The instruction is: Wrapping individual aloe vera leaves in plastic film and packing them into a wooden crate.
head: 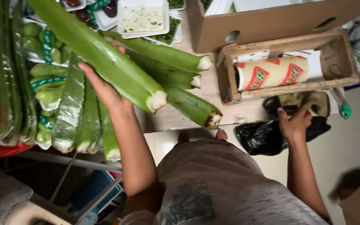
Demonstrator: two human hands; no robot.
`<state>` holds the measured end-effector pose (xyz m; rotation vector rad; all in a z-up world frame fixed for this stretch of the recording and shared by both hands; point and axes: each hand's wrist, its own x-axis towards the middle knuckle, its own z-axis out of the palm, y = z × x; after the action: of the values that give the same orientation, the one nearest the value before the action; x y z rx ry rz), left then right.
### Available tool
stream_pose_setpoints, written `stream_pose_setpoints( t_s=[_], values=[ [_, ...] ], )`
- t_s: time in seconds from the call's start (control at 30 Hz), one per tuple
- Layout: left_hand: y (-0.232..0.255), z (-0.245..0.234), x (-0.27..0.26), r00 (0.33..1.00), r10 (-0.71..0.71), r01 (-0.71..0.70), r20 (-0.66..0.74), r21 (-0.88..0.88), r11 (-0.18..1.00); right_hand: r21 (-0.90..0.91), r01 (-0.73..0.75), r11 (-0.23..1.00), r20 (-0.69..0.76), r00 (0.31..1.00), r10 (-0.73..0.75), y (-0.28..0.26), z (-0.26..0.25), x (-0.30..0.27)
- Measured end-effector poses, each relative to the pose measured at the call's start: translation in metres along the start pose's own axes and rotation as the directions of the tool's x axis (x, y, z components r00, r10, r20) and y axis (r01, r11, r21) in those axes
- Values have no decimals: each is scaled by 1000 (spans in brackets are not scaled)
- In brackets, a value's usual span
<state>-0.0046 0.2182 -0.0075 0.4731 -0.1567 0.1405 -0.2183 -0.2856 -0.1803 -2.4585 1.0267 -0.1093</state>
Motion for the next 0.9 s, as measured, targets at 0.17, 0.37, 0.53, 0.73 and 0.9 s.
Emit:
stream_pose_setpoints(
  t_s=[0.17, 0.37, 0.53, 0.73, 0.9],
  values=[
    [0, -17, -3, 933, -72, 66, -352, -28, 997, 69, 219, 973, 272, 935, -229, -101, -1, -57],
    [5, -32, -12, 904, -39, 45, -426, 3, 999, 116, 567, 815, 441, 706, -554, -211, 81, -73],
    [18, -42, -25, 885, 12, 12, -465, 48, 999, -80, 612, 787, 595, 662, -455, -240, 126, -56],
    [24, -48, -38, 873, 33, 9, -487, 84, 996, 301, 520, 799, 592, 555, -584, -251, 109, -61],
    [32, -76, -38, 875, 82, 5, -477, 180, 984, 493, 269, 827, 582, 604, -544, -224, 72, -70]
  ],
)
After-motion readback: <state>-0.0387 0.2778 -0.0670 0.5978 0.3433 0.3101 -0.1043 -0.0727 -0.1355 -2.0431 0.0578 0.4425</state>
